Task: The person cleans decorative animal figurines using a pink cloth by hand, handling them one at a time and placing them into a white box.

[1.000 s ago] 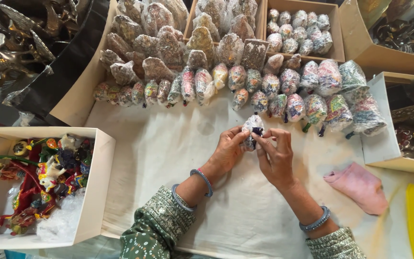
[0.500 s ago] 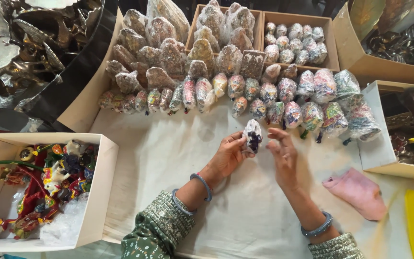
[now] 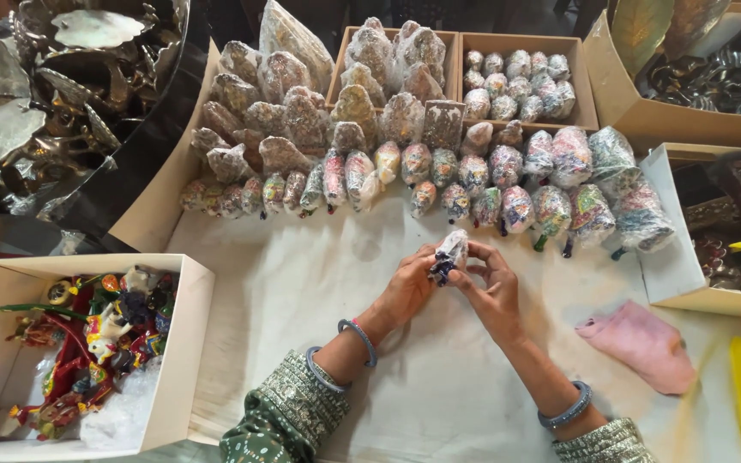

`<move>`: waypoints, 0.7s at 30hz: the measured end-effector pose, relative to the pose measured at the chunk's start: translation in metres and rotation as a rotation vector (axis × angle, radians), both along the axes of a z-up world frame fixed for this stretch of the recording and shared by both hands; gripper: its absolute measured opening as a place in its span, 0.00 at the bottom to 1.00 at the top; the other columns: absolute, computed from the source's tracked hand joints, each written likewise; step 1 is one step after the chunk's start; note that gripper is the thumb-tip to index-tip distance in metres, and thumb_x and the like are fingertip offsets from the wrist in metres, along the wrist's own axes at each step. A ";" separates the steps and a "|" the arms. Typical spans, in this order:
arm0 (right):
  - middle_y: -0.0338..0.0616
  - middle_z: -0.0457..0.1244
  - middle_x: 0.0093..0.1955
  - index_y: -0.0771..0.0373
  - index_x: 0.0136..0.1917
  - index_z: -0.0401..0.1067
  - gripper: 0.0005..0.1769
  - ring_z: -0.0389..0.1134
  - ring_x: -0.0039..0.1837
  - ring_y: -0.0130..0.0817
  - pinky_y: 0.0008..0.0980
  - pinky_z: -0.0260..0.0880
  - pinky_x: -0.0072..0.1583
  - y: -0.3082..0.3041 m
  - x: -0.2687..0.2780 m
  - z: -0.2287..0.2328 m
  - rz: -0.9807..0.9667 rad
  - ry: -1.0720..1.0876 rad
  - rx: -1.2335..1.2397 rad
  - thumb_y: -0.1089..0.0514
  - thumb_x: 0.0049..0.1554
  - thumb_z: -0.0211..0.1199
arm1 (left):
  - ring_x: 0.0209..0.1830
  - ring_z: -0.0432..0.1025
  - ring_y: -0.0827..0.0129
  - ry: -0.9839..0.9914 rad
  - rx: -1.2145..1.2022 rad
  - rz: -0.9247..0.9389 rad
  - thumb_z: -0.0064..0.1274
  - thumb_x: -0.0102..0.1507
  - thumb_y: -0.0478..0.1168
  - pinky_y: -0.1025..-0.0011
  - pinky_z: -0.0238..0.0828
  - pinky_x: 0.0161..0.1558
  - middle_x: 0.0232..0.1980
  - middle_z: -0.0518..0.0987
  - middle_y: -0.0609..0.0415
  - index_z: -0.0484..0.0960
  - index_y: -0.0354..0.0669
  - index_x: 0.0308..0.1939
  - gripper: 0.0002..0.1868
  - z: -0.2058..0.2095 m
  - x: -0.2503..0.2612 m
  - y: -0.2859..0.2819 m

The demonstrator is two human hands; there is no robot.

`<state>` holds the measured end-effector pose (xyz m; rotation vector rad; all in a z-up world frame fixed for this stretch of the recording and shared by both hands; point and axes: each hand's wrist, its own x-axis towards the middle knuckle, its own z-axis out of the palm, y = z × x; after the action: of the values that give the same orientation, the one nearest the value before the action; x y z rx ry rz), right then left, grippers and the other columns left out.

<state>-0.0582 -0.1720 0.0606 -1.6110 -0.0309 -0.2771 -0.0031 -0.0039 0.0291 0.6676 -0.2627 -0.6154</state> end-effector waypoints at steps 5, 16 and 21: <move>0.47 0.65 0.63 0.72 0.68 0.66 0.27 0.70 0.60 0.29 0.30 0.74 0.60 -0.010 0.002 -0.009 0.123 -0.011 0.370 0.58 0.60 0.67 | 0.67 0.64 0.70 -0.155 0.127 0.004 0.42 0.68 0.32 0.67 0.65 0.66 0.65 0.66 0.57 0.70 0.34 0.71 0.26 0.026 -0.007 0.003; 0.41 0.67 0.54 0.65 0.57 0.72 0.22 0.71 0.54 0.28 0.29 0.74 0.53 0.004 -0.004 0.016 -0.138 -0.176 -0.287 0.62 0.51 0.74 | 0.76 0.60 0.68 -0.204 0.026 -0.101 0.43 0.64 0.30 0.69 0.54 0.76 0.73 0.66 0.54 0.58 0.39 0.80 0.38 -0.001 -0.008 -0.009; 0.42 0.65 0.56 0.63 0.61 0.72 0.27 0.71 0.56 0.33 0.31 0.72 0.56 0.010 -0.007 0.021 -0.274 -0.261 -0.486 0.61 0.49 0.75 | 0.73 0.64 0.59 -0.107 0.062 -0.075 0.41 0.72 0.37 0.61 0.59 0.75 0.71 0.69 0.42 0.60 0.37 0.77 0.28 0.013 -0.010 -0.006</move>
<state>-0.0651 -0.1620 0.0817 -2.0531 -0.0830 -0.7358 -0.0130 -0.0097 0.0424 0.7545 -0.3707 -0.6625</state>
